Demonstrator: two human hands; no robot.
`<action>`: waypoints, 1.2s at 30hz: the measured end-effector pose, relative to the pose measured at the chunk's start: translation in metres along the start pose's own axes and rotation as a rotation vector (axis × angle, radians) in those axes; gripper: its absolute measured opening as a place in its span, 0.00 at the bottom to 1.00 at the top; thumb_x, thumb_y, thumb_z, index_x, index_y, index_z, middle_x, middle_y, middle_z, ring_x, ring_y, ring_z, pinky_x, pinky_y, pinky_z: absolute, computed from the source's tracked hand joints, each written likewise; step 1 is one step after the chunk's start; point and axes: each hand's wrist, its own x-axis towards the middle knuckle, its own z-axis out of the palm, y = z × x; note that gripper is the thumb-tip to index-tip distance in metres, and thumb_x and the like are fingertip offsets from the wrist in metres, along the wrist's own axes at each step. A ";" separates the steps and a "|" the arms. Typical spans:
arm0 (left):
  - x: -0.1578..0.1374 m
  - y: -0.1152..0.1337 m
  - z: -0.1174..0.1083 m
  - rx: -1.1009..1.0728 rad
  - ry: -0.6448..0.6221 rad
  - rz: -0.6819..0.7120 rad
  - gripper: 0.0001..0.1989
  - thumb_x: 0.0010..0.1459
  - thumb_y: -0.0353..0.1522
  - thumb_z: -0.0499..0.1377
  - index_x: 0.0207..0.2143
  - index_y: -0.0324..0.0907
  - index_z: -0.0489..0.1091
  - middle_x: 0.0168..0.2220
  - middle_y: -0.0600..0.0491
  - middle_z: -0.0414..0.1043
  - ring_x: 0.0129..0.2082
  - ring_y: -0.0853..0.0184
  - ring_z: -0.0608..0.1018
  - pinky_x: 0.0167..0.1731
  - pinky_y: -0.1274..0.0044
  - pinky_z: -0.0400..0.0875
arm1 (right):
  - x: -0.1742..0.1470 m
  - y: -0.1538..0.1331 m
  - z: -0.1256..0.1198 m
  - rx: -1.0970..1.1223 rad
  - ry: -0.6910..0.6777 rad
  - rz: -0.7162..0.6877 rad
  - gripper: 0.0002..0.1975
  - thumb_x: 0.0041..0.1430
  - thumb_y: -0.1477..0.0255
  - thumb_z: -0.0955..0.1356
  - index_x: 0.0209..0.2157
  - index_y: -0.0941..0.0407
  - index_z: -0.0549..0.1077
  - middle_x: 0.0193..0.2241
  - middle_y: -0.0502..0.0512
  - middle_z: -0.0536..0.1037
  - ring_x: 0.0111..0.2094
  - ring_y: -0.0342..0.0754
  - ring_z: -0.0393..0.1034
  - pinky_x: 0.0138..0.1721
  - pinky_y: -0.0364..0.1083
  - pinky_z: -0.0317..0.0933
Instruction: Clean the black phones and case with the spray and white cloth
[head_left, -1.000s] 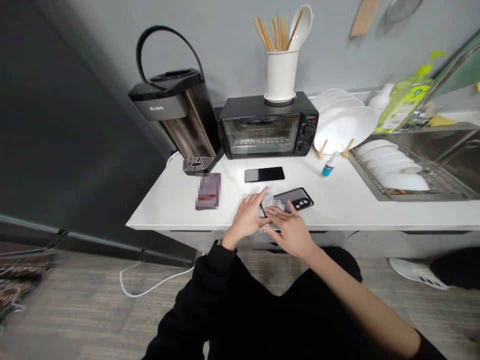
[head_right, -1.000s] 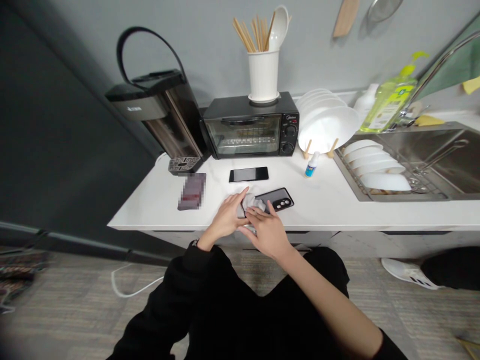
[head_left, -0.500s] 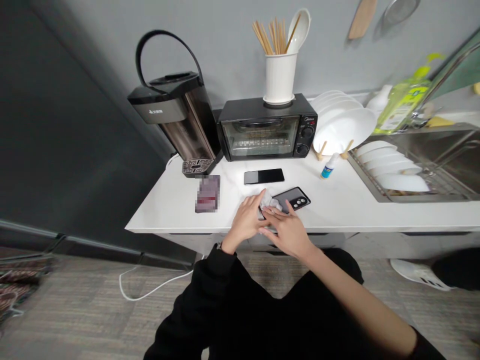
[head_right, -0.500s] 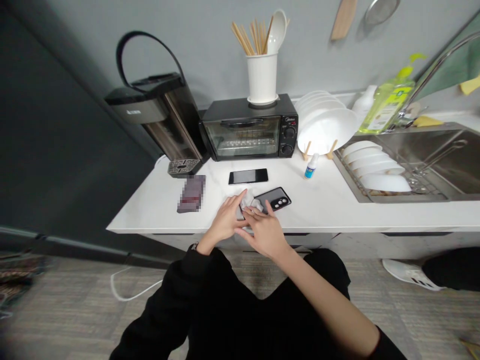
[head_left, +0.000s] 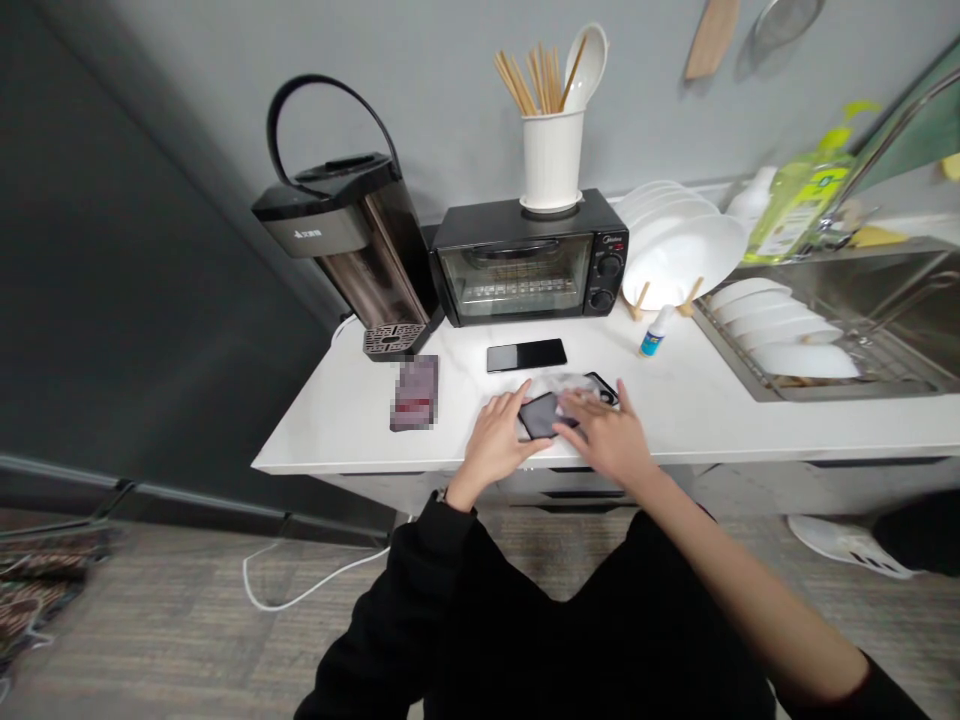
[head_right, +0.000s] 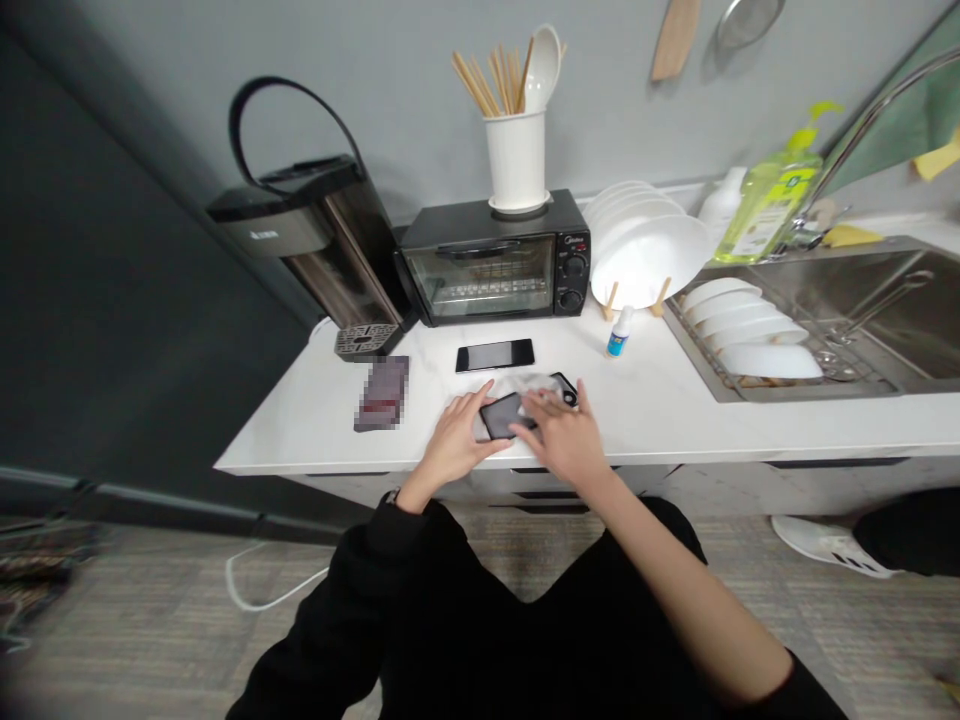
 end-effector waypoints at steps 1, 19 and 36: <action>0.000 0.000 0.000 0.002 0.004 -0.004 0.51 0.57 0.46 0.71 0.75 0.49 0.49 0.60 0.46 0.72 0.58 0.50 0.73 0.60 0.60 0.66 | 0.002 0.007 -0.002 -0.044 0.036 0.055 0.24 0.75 0.56 0.60 0.60 0.55 0.76 0.59 0.64 0.79 0.60 0.63 0.75 0.72 0.75 0.34; 0.000 -0.001 -0.001 -0.007 -0.028 -0.001 0.47 0.60 0.44 0.69 0.75 0.48 0.50 0.61 0.45 0.71 0.60 0.51 0.72 0.59 0.60 0.67 | -0.001 -0.010 -0.003 0.105 -0.084 -0.177 0.23 0.73 0.53 0.63 0.56 0.52 0.78 0.57 0.60 0.82 0.58 0.57 0.77 0.71 0.65 0.49; 0.000 -0.006 -0.004 -0.056 -0.059 0.007 0.48 0.60 0.42 0.68 0.76 0.46 0.48 0.63 0.43 0.70 0.60 0.50 0.72 0.60 0.60 0.67 | 0.001 -0.029 0.007 0.126 -0.117 -0.147 0.28 0.72 0.49 0.63 0.61 0.53 0.74 0.59 0.62 0.79 0.62 0.58 0.74 0.72 0.66 0.48</action>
